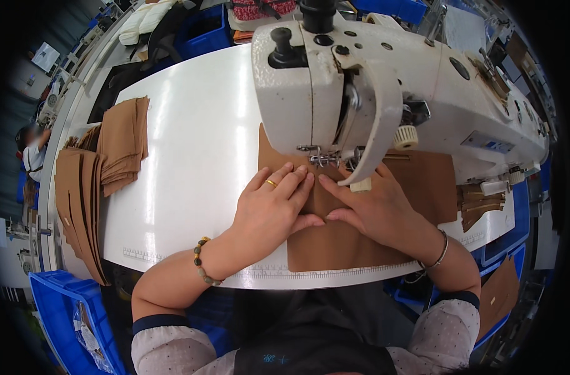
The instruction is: Using an industrial sewing machine to assemble leather bag components, including sewing zippers and aligning edges.
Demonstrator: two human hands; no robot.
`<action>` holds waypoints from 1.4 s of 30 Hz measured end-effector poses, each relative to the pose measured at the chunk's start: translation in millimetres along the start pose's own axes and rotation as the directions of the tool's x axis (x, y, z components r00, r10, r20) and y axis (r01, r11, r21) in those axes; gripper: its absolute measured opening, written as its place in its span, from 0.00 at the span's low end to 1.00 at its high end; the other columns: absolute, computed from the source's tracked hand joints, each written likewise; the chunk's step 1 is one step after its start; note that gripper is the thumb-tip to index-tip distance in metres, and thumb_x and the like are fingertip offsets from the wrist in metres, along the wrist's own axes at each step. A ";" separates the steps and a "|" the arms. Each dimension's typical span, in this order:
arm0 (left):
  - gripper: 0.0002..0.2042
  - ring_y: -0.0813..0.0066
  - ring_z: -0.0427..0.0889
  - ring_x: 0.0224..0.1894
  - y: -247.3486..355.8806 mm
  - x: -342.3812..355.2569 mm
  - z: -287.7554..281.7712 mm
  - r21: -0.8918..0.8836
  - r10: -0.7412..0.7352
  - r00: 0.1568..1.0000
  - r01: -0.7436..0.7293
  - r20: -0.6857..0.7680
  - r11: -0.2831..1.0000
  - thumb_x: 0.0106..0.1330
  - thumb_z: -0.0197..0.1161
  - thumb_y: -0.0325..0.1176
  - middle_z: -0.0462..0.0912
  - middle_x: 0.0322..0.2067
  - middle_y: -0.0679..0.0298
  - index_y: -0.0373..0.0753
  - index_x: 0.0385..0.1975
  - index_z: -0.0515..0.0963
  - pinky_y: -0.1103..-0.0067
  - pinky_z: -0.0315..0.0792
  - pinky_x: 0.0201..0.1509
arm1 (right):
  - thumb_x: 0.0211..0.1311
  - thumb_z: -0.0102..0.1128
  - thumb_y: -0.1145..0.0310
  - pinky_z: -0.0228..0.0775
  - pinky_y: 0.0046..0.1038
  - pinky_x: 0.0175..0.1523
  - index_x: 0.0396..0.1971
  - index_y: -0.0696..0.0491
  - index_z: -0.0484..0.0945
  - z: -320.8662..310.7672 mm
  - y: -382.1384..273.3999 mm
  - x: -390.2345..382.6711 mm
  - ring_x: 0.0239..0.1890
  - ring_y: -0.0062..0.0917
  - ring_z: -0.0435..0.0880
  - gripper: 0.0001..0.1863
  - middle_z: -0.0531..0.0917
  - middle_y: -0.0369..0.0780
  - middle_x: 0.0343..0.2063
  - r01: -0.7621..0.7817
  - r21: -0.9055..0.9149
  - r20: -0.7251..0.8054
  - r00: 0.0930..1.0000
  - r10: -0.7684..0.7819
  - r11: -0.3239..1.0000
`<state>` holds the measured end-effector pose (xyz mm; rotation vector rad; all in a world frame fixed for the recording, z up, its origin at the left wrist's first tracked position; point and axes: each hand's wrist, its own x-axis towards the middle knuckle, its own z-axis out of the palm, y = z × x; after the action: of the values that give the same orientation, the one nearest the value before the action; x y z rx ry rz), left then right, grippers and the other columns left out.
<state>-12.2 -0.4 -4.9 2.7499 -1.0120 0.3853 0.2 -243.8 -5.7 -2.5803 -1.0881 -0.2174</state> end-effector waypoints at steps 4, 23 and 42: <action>0.35 0.61 0.79 0.62 -0.4 1.0 0.1 0.005 0.005 1.000 -0.005 -0.019 1.000 0.57 0.68 0.57 0.82 0.58 0.58 0.35 0.57 0.80 0.64 0.71 0.68 | 0.55 0.73 0.52 0.61 0.55 0.71 0.53 0.50 0.83 -1.1 -0.6 1.0 0.66 0.42 0.73 0.27 0.80 0.43 0.47 0.018 -0.019 -0.024 1.000 -0.019 1.000; 0.34 0.63 0.80 0.61 -1.7 0.7 0.4 0.008 -0.012 1.000 0.012 0.002 1.000 0.59 0.66 0.58 0.81 0.58 0.60 0.37 0.58 0.80 0.62 0.72 0.66 | 0.62 0.66 0.70 0.72 0.44 0.50 0.38 0.56 0.86 -33.1 37.3 9.7 0.40 0.45 0.83 0.08 0.87 0.45 0.35 -0.308 -0.064 -0.491 0.838 0.239 0.949; 0.34 0.61 0.79 0.63 0.6 -2.1 1.0 0.016 -0.010 0.999 0.009 0.038 1.000 0.61 0.64 0.59 0.81 0.59 0.58 0.35 0.57 0.81 0.59 0.71 0.67 | 0.63 0.70 0.62 0.69 0.39 0.34 0.25 0.55 0.82 -29.3 32.3 4.4 0.24 0.39 0.80 0.13 0.80 0.42 0.20 -0.125 0.118 -0.297 0.942 0.155 0.985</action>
<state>-14.0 0.1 -6.5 2.7849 -1.0084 0.3421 26.1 -272.5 15.0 -2.4204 -0.7806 -0.4974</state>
